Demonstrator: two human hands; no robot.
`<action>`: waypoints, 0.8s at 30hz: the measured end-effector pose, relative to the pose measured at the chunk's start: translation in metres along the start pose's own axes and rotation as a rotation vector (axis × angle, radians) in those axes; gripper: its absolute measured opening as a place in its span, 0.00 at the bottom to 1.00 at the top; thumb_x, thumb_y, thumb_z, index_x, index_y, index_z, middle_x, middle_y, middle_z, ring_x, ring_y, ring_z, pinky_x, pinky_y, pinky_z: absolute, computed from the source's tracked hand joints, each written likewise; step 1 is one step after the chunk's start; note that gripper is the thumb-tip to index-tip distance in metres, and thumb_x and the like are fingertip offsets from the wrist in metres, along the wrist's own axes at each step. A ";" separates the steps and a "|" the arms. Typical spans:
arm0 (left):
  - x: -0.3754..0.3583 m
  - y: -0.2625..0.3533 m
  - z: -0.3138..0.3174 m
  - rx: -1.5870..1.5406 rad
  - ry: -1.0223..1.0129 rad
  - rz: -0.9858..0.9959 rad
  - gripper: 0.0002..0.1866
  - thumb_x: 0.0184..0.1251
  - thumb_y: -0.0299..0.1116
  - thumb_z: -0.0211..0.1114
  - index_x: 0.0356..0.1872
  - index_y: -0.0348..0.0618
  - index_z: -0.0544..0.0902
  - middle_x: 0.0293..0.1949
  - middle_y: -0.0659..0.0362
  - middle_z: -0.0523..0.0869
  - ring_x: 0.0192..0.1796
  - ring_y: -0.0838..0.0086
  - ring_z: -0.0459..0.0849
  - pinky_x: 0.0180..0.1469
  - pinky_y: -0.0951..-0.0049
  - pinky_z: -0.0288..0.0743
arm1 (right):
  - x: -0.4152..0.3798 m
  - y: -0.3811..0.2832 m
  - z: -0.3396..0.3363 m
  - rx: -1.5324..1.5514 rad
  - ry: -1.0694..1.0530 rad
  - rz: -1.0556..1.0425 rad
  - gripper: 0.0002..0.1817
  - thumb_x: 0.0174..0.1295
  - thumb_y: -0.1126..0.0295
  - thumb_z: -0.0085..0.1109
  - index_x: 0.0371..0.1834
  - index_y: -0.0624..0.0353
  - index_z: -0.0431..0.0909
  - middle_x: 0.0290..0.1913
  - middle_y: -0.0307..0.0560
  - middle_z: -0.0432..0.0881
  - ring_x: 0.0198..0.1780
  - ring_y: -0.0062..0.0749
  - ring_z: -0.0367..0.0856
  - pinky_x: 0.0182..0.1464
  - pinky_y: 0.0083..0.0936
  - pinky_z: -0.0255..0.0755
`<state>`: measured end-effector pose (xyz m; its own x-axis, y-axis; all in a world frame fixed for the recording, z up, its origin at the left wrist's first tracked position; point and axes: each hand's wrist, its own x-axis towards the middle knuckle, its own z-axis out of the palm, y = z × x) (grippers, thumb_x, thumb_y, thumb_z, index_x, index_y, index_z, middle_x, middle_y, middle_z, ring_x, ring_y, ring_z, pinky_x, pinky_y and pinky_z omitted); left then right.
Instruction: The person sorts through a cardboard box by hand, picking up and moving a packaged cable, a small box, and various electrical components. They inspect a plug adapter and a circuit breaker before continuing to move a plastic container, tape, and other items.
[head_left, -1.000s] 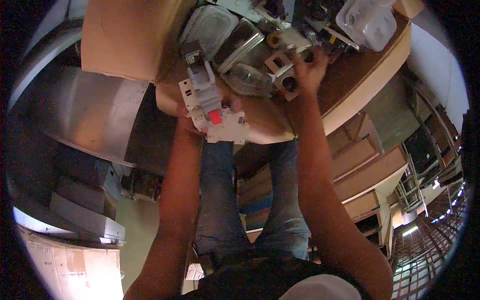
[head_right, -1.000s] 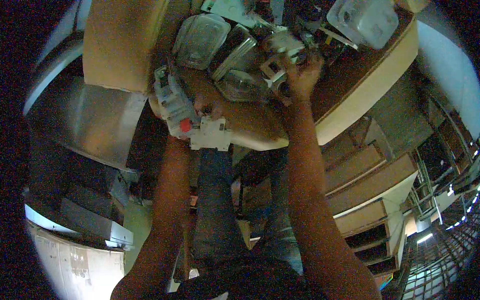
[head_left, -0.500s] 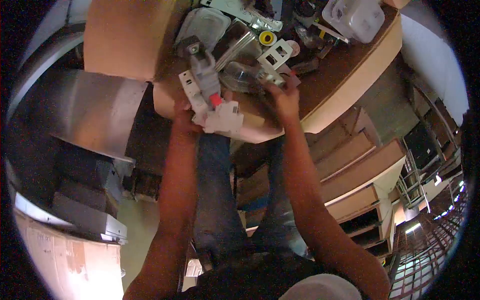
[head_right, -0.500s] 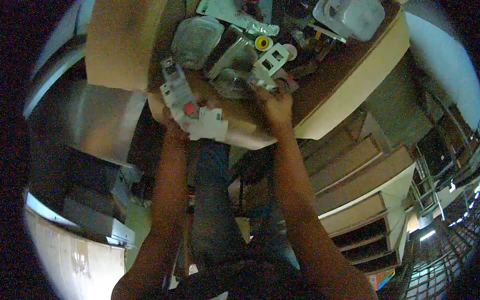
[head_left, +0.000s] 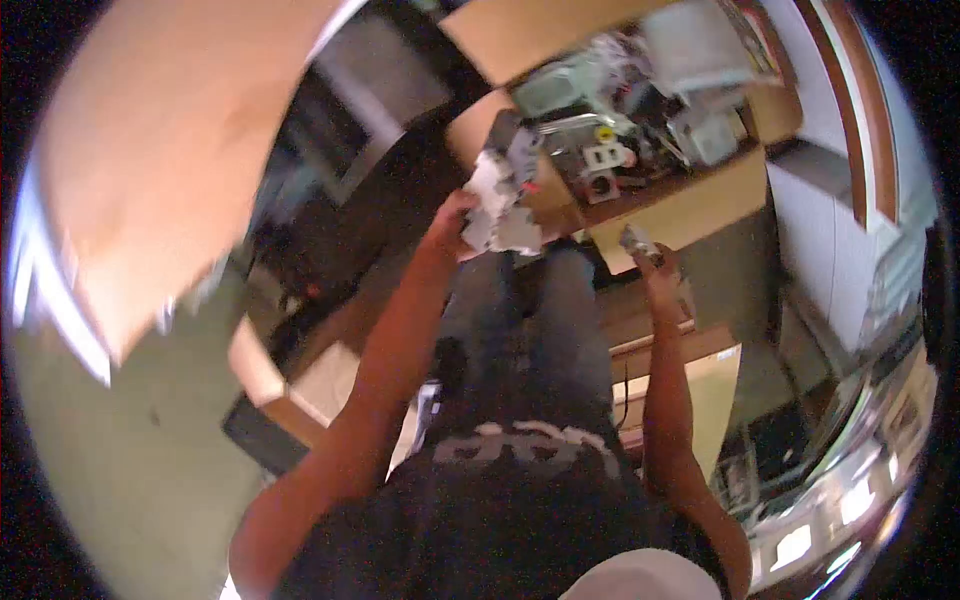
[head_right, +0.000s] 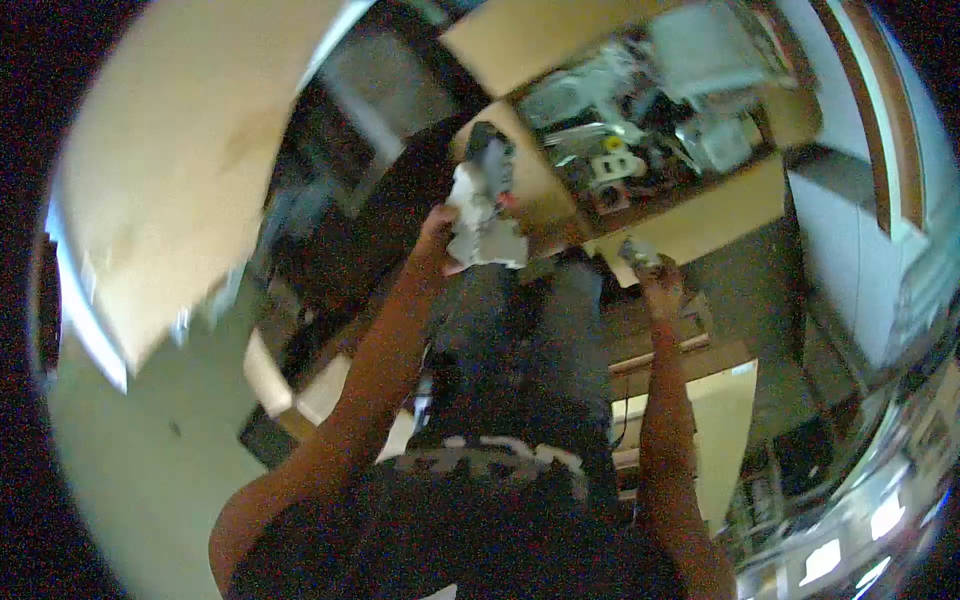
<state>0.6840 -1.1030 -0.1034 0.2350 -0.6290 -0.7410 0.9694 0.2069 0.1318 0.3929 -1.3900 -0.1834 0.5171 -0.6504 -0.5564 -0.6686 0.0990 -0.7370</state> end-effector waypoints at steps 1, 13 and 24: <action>-0.036 0.000 0.024 -0.022 0.022 0.059 0.32 0.44 0.42 0.67 0.56 0.44 0.76 0.48 0.54 0.83 0.49 0.59 0.82 0.58 0.53 0.74 | -0.013 -0.029 -0.009 -0.052 -0.047 -0.009 0.28 0.53 0.59 0.68 0.52 0.68 0.73 0.45 0.52 0.78 0.46 0.34 0.75 0.47 0.32 0.70; -0.170 -0.031 0.189 -0.467 -0.455 1.051 0.30 0.49 0.42 0.64 0.55 0.40 0.76 0.44 0.54 0.85 0.45 0.65 0.84 0.57 0.56 0.74 | 0.143 -0.248 -0.107 -0.338 -0.510 -0.429 0.31 0.55 0.62 0.62 0.58 0.72 0.70 0.52 0.56 0.76 0.51 0.41 0.74 0.55 0.33 0.68; -0.285 -0.119 0.080 -0.540 0.443 1.482 0.29 0.49 0.44 0.62 0.52 0.38 0.76 0.42 0.53 0.83 0.44 0.64 0.83 0.50 0.61 0.79 | -0.001 -0.495 0.108 -0.322 -1.204 -0.920 0.25 0.58 0.71 0.61 0.59 0.66 0.70 0.51 0.46 0.77 0.52 0.32 0.75 0.58 0.30 0.67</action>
<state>0.5070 -1.0088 0.1447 0.7529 0.5769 -0.3167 -0.2287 0.6806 0.6960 0.7808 -1.3570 0.1410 0.8044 0.5912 -0.0586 0.1097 -0.2446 -0.9634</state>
